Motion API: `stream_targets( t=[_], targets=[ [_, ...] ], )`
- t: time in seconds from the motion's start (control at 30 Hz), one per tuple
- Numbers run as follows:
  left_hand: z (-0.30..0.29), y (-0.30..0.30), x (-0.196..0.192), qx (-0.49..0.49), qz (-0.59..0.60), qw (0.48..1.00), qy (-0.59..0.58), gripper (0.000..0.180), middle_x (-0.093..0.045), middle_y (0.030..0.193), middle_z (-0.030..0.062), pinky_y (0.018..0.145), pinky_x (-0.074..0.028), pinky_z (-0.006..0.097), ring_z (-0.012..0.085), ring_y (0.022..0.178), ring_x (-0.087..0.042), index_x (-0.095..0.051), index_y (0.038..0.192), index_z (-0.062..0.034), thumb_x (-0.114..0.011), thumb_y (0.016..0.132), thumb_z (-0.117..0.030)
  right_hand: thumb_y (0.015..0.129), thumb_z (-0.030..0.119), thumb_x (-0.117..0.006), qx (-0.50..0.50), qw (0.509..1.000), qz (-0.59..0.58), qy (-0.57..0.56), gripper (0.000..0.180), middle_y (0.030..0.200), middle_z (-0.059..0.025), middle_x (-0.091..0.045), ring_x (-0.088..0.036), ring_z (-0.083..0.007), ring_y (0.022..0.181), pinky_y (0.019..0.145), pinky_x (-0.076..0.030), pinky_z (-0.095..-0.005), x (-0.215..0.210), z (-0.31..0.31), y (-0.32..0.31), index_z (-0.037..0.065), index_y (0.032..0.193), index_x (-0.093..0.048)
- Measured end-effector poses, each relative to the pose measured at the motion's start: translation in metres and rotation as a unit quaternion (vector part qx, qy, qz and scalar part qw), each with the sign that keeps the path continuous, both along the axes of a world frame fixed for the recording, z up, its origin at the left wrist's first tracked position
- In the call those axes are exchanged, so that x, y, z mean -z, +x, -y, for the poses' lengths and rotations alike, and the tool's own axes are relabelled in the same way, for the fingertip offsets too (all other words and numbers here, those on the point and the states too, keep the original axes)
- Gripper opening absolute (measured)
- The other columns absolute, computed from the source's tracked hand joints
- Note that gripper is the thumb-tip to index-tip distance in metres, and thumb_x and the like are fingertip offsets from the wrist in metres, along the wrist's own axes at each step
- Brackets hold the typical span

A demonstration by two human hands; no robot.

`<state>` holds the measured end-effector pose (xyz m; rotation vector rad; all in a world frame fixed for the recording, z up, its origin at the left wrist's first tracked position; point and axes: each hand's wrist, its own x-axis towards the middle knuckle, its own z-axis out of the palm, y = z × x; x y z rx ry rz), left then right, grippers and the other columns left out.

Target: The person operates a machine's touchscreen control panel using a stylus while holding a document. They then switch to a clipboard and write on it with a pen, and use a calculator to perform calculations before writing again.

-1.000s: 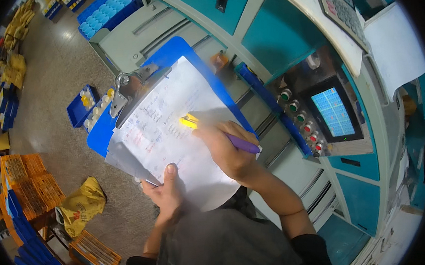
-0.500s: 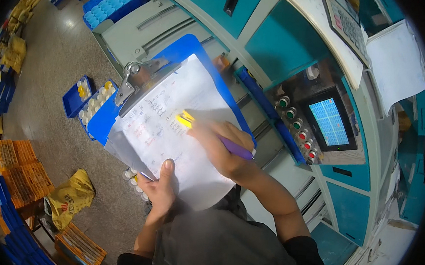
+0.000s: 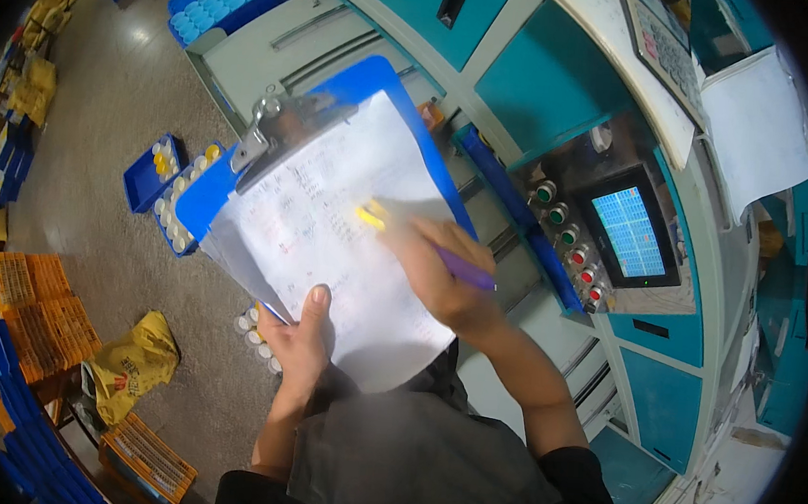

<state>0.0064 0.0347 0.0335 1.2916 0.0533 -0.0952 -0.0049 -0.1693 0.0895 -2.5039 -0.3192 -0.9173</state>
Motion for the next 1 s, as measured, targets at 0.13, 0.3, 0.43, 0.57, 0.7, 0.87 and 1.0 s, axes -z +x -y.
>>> stream_targets(
  t=[0.13, 0.3, 0.43, 0.57, 0.7, 0.87, 1.0],
  targets=[
    [-0.004, 0.006, -0.003, 0.007, -0.029, 0.999, -0.036, 0.056, -0.065, 0.127, 0.0164, 0.098, -0.049, 0.034, 0.0204, 0.111, -0.064, -0.050, 0.139, 0.0087, -0.077, 0.093, -0.009, 0.090, 0.004, -0.073, -0.025, 1.000, 0.005, 0.001, 0.029, 0.102, -0.0107, -0.071, -0.072, -0.0235, 0.088, 0.073, -0.058, -0.0307, 0.009, 0.011, 0.003, 0.003, 0.118, -0.064],
    [-0.007, 0.010, -0.009, 0.022, -0.050, 0.997, -0.047, 0.055, -0.065, 0.129, 0.0159, 0.101, -0.048, 0.034, 0.0195, 0.114, -0.063, -0.050, 0.140, 0.0076, -0.075, 0.093, -0.006, 0.098, 0.010, -0.071, -0.060, 0.960, 0.017, 0.275, 0.028, 0.097, -0.0119, -0.070, -0.070, -0.0182, 0.079, 0.075, -0.060, -0.0303, -0.002, 0.025, -0.010, 0.003, 0.119, -0.055],
    [-0.002, 0.006, -0.011, 0.023, -0.055, 0.997, -0.057, 0.054, -0.065, 0.128, 0.0151, 0.100, -0.049, 0.033, 0.0189, 0.112, -0.063, -0.051, 0.140, 0.0067, -0.075, 0.093, -0.005, 0.103, 0.017, -0.065, -0.198, 0.840, -0.022, 0.505, 0.023, 0.095, -0.0097, -0.072, -0.068, -0.0140, 0.077, 0.075, -0.057, -0.0263, -0.014, 0.015, 0.005, 0.001, 0.118, -0.058],
    [0.002, 0.005, -0.011, 0.019, -0.045, 0.998, -0.051, 0.054, -0.066, 0.127, 0.0153, 0.098, -0.050, 0.033, 0.0192, 0.109, -0.065, -0.052, 0.138, 0.0070, -0.076, 0.092, -0.008, 0.104, 0.013, -0.060, -0.123, 0.907, -0.141, 0.378, 0.017, 0.098, -0.0092, -0.073, -0.066, -0.0102, 0.079, 0.074, -0.054, -0.0244, -0.015, 0.000, 0.024, 0.000, 0.115, -0.064],
    [0.001, 0.006, -0.011, 0.018, -0.050, 0.998, -0.041, 0.054, -0.066, 0.127, 0.0155, 0.098, -0.050, 0.033, 0.0194, 0.110, -0.064, -0.052, 0.137, 0.0070, -0.077, 0.092, -0.009, 0.099, 0.007, -0.065, -0.066, 0.910, -0.096, 0.397, 0.008, 0.085, -0.0060, -0.068, -0.063, -0.0075, 0.073, 0.064, -0.049, -0.0230, 0.003, -0.015, 0.039, 0.001, 0.101, -0.061],
    [0.000, 0.008, -0.007, 0.021, -0.039, 0.999, -0.024, 0.055, -0.066, 0.127, 0.0157, 0.098, -0.050, 0.034, 0.0200, 0.111, -0.064, -0.051, 0.138, 0.0071, -0.077, 0.092, -0.009, 0.093, 0.009, -0.073, -0.032, 0.893, -0.050, 0.446, 0.025, 0.069, -0.0047, -0.065, -0.065, -0.0085, 0.063, 0.056, -0.049, -0.0246, 0.020, -0.012, 0.044, 0.007, 0.081, -0.051],
    [0.004, 0.009, -0.003, 0.018, -0.033, 0.999, -0.037, 0.057, -0.065, 0.129, 0.0161, 0.100, -0.049, 0.034, 0.0209, 0.114, -0.063, -0.050, 0.139, 0.0072, -0.077, 0.092, -0.010, 0.090, 0.008, -0.075, -0.013, 0.916, -0.069, 0.394, 0.024, 0.066, -0.0038, -0.063, -0.063, -0.0097, 0.058, 0.053, -0.049, -0.0257, 0.023, -0.009, 0.046, 0.006, 0.082, -0.053]
  ],
)
